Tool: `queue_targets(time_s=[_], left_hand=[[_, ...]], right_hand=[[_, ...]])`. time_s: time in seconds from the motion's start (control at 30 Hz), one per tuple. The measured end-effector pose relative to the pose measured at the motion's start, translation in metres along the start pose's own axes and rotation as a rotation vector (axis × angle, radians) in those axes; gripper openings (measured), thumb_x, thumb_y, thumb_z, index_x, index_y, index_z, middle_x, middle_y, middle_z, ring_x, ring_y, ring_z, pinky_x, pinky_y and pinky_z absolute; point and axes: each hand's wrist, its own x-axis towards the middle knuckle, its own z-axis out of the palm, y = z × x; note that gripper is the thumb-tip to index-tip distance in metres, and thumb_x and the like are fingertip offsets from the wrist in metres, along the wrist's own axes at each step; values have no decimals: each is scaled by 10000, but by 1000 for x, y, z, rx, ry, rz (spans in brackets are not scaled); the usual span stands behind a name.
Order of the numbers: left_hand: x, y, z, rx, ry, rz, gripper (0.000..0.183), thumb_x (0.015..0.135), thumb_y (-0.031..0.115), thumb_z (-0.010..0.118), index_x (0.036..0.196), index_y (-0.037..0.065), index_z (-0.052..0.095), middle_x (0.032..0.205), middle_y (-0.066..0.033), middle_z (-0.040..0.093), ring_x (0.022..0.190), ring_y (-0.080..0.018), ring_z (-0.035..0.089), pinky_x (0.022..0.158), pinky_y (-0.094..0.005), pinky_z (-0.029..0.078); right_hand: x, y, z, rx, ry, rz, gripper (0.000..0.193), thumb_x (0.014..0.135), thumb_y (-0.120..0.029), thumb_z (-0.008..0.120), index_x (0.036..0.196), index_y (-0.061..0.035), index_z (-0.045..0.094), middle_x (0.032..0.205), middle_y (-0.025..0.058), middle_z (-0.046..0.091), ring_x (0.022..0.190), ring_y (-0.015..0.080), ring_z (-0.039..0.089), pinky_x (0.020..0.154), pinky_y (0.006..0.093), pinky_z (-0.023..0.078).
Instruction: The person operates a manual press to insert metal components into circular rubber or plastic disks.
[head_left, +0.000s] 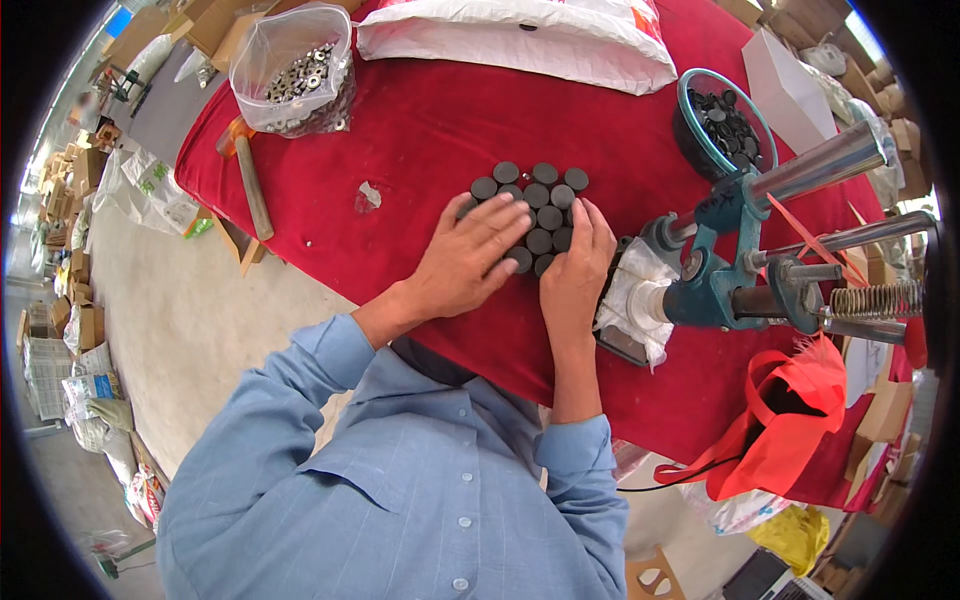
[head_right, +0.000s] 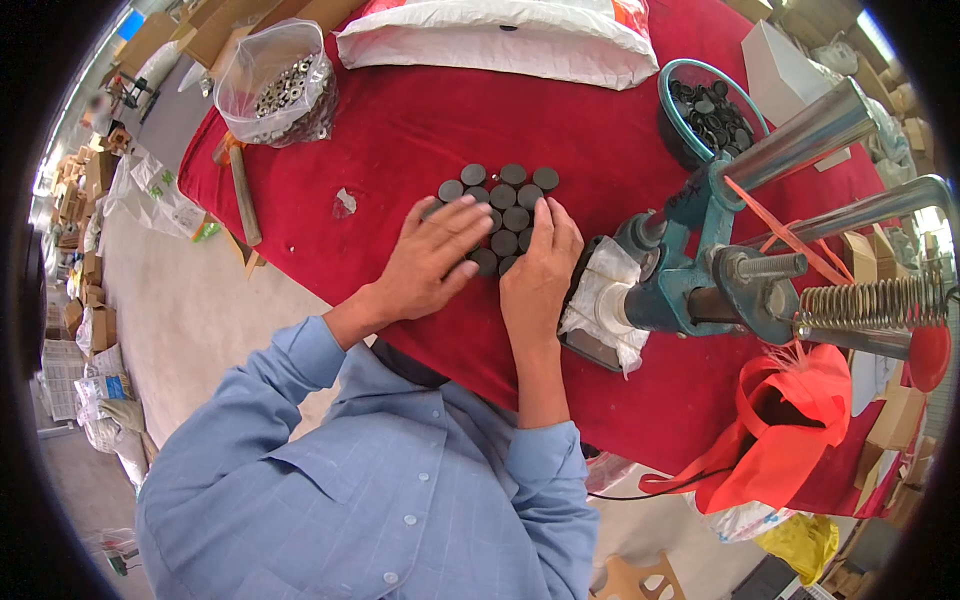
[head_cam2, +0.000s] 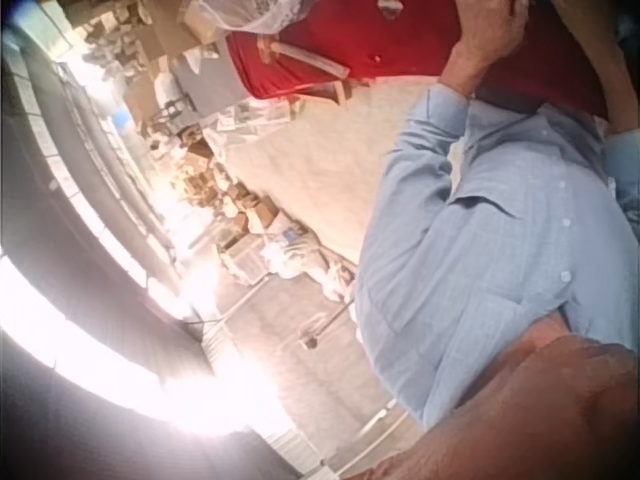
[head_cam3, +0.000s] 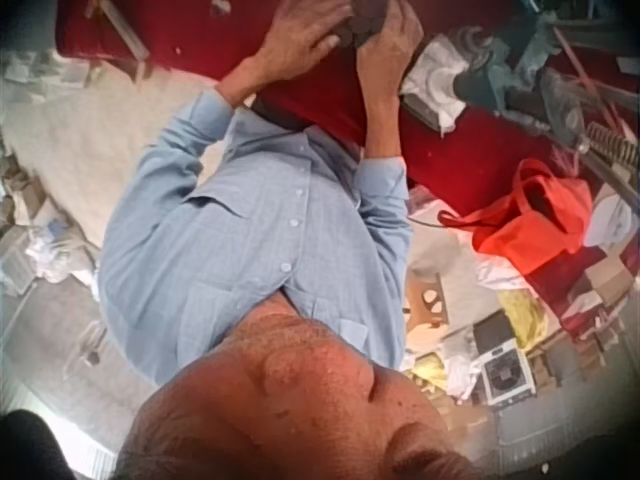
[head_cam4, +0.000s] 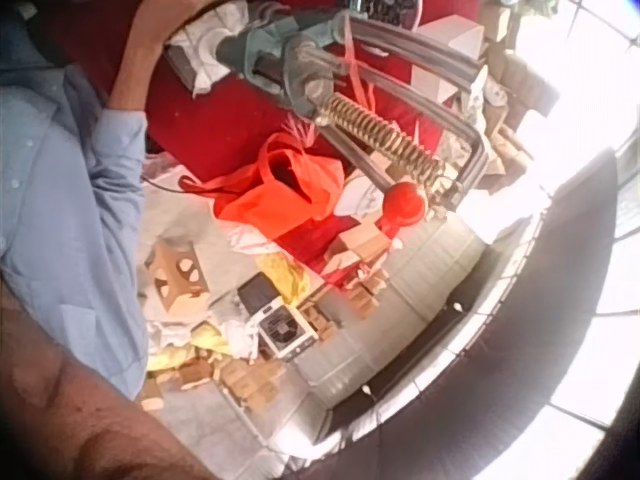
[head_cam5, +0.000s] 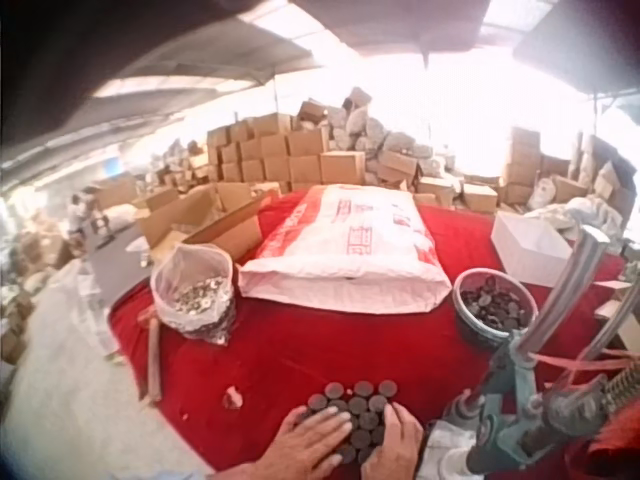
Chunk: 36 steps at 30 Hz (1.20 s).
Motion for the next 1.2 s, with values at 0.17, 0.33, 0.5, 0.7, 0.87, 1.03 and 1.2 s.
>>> queue_targets(time_s=[0.17,0.33,0.5,0.7,0.87,1.03,1.2], left_hand=[[-27,-16,-27,-246,342,-268,512,976,101,672,1470,20,561,1506,-180,580,1437,-360,513,1219,-481,362],[-64,-21,-25,-326,360,-476,453,1020,99,629,1456,-4,562,1482,-189,588,1420,-355,530,1203,-435,402],[-73,-21,-23,-348,408,-562,438,988,92,662,1410,-2,593,1431,-196,616,1361,-373,562,1162,-460,439],[-73,-21,-24,-389,417,-572,418,974,64,661,1386,2,621,1405,-186,636,1351,-342,590,1160,-430,448],[-76,-24,-17,-380,432,-490,400,929,79,694,1324,24,663,1335,-155,674,1274,-345,607,1130,-465,431],[-82,-25,-18,-382,418,-476,371,917,68,708,1288,49,711,1324,-135,690,1247,-325,627,1116,-451,445],[-81,-26,-19,-409,407,-468,366,907,61,711,1272,48,713,1293,-130,705,1226,-323,639,1101,-451,451]], right_hand=[[22,1,3,-323,-115,-109,509,813,61,680,1318,4,670,1320,137,626,1268,350,560,1097,506,450],[25,12,5,-561,-117,-202,404,818,-22,730,1221,-55,737,1238,94,646,1214,301,581,1084,460,426],[44,5,9,-676,-204,-306,287,835,-50,717,1119,-33,757,1113,79,659,1098,276,621,990,431,465],[52,0,10,-823,-264,-355,213,840,-65,701,1039,-38,770,1037,87,665,996,271,642,942,414,490],[57,5,4,-740,-319,-347,282,812,-28,696,1086,-47,762,1081,95,674,1023,297,642,963,433,490],[5,-38,-3,-382,-150,-306,473,813,38,657,1275,-49,711,1231,122,674,1165,344,627,1034,478,463],[-27,-73,8,-388,-214,-316,458,814,45,668,1254,-59,737,1307,92,644,1241,313,580,1069,472,417]])
